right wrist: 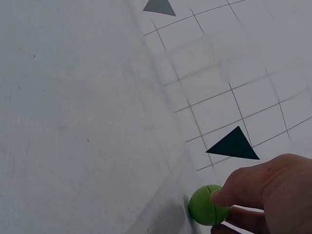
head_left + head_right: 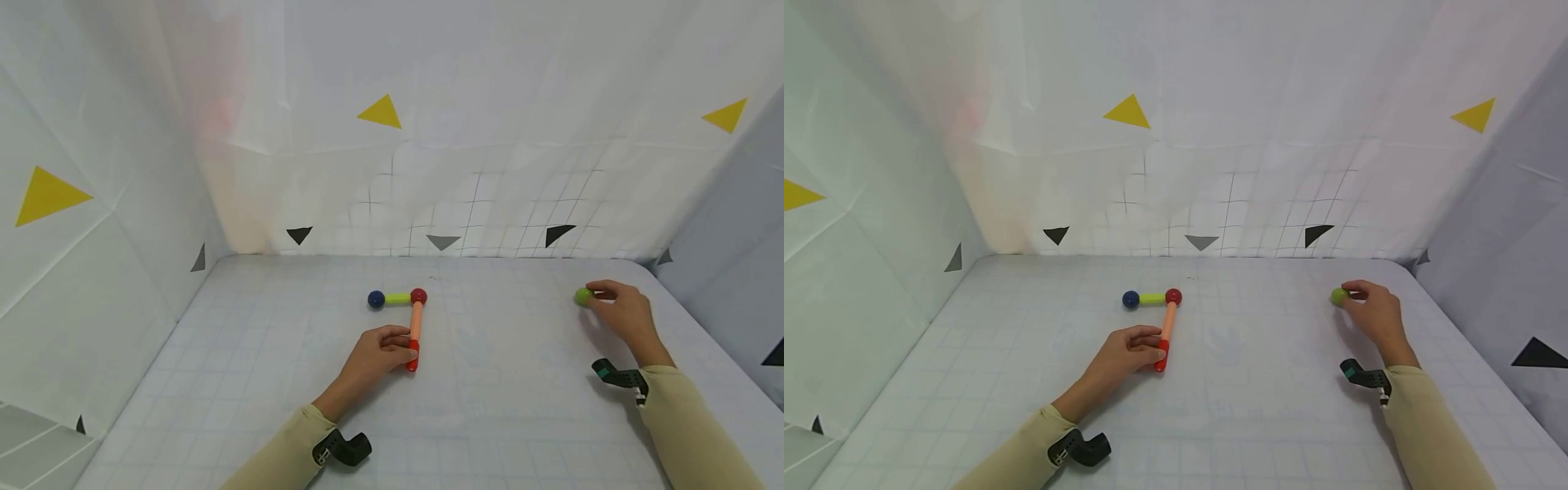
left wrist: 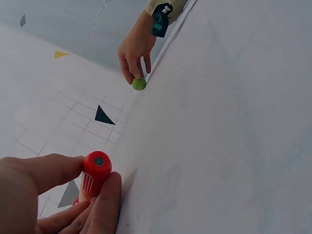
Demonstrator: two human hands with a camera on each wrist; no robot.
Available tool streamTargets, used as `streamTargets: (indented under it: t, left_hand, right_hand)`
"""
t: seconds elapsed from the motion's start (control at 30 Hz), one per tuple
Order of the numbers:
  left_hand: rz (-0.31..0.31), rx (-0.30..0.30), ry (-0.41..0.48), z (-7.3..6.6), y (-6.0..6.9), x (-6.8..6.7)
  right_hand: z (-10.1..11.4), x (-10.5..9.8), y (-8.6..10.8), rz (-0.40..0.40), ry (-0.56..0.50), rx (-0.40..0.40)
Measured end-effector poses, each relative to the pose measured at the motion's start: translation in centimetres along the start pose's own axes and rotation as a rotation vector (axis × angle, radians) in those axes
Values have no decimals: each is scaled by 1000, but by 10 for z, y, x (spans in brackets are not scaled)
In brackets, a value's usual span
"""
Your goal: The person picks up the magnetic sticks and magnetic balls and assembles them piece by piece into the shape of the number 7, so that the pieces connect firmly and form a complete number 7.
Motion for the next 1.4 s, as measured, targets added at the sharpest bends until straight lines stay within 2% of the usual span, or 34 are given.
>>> streamTargets:
  t: [0.33,0.5,0.77,1.1,1.4]
  left_hand:
    - [-22,-3,-4,-1,3,0]
    - [-31,4,-22,0,3,-1]
    - [-29,13,-17,2,1,-1]
    - [-24,15,-13,0,0,-1]
    - [-25,14,-15,2,2,-1]
  right_hand:
    - [-7,9,-5,20,43,-28]
    - [-2,10,-2,27,39,-40]
    - [-1,11,0,-6,33,-65]
    - [-3,7,-2,-24,-2,-53]
    - [9,6,4,-45,-22,-76]
Point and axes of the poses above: each hand's wrist, its own y-axis away from the middle knuckle, its own x-axis out of the palm, z = x × y, the point moved 3 cm from there along -y, towards the middle knuckle, and after that the axes turned 12 degrees about z, right-handed, at the moved point
